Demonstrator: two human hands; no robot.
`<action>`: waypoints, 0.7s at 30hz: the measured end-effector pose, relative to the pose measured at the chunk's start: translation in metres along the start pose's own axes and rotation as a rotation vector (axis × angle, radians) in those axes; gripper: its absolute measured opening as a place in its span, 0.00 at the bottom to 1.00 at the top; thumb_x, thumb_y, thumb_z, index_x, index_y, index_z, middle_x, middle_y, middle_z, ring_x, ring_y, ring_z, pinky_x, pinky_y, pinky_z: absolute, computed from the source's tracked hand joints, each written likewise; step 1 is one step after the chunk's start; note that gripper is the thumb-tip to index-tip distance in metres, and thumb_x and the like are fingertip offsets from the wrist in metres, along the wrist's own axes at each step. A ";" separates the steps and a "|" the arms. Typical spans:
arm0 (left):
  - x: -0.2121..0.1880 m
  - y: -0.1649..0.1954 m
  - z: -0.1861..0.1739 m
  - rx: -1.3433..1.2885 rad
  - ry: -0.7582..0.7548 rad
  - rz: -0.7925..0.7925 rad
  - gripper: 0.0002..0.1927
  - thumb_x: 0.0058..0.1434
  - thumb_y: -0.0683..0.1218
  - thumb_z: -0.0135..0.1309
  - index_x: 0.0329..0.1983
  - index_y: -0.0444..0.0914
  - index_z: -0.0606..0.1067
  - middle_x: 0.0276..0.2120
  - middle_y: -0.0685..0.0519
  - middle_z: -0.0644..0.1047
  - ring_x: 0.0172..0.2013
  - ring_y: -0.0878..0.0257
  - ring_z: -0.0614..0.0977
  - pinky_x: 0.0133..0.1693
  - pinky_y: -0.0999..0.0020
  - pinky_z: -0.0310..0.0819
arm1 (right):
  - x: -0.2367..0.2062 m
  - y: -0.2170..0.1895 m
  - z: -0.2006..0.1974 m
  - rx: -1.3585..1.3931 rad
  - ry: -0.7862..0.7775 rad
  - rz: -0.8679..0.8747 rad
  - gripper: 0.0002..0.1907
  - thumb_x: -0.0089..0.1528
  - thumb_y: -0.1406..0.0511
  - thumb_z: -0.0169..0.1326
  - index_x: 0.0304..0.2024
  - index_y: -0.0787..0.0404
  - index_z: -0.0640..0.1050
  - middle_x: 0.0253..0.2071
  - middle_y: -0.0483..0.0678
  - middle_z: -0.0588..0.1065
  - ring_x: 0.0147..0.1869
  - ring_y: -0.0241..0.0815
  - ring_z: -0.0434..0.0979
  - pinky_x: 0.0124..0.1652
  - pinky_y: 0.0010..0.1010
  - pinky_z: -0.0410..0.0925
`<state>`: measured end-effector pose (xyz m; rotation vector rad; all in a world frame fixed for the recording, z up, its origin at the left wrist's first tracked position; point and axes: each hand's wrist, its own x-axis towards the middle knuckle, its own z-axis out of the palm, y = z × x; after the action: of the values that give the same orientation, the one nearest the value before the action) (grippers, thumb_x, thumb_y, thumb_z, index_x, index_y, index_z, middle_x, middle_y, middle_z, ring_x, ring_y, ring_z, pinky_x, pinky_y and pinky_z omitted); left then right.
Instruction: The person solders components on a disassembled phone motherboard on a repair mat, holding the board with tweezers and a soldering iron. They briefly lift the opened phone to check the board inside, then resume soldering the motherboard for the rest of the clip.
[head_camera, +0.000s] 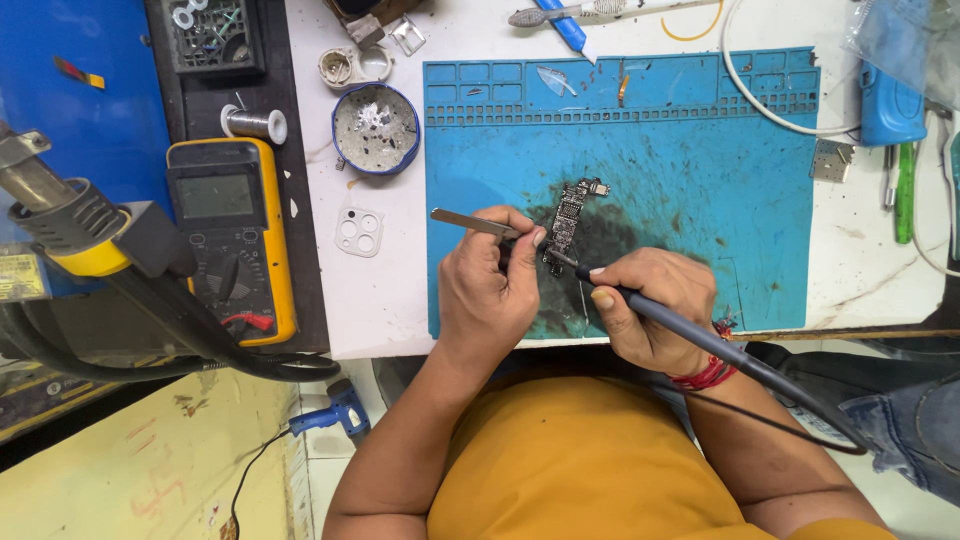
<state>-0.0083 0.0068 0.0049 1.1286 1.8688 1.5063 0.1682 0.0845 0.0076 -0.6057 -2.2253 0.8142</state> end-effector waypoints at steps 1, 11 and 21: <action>0.000 0.000 0.000 0.000 -0.001 -0.004 0.06 0.68 0.39 0.58 0.44 0.36 0.72 0.29 0.51 0.79 0.26 0.64 0.80 0.30 0.70 0.74 | 0.000 0.000 0.000 0.006 0.005 -0.009 0.08 0.66 0.64 0.59 0.39 0.62 0.76 0.29 0.50 0.75 0.28 0.46 0.76 0.31 0.33 0.66; 0.000 0.000 0.000 0.003 0.000 -0.021 0.06 0.68 0.38 0.57 0.43 0.36 0.72 0.29 0.51 0.79 0.25 0.65 0.80 0.30 0.70 0.74 | 0.001 -0.001 0.001 0.009 0.006 -0.019 0.08 0.66 0.64 0.59 0.39 0.62 0.76 0.29 0.50 0.76 0.29 0.47 0.77 0.31 0.33 0.67; 0.000 0.000 0.000 0.006 0.000 -0.019 0.06 0.68 0.39 0.58 0.44 0.36 0.72 0.28 0.52 0.79 0.25 0.66 0.80 0.29 0.70 0.74 | 0.002 -0.001 0.000 0.009 -0.006 -0.038 0.08 0.66 0.63 0.59 0.39 0.62 0.76 0.28 0.50 0.75 0.29 0.48 0.77 0.31 0.33 0.67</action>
<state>-0.0081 0.0066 0.0044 1.1105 1.8807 1.4913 0.1668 0.0854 0.0090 -0.5554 -2.2304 0.8072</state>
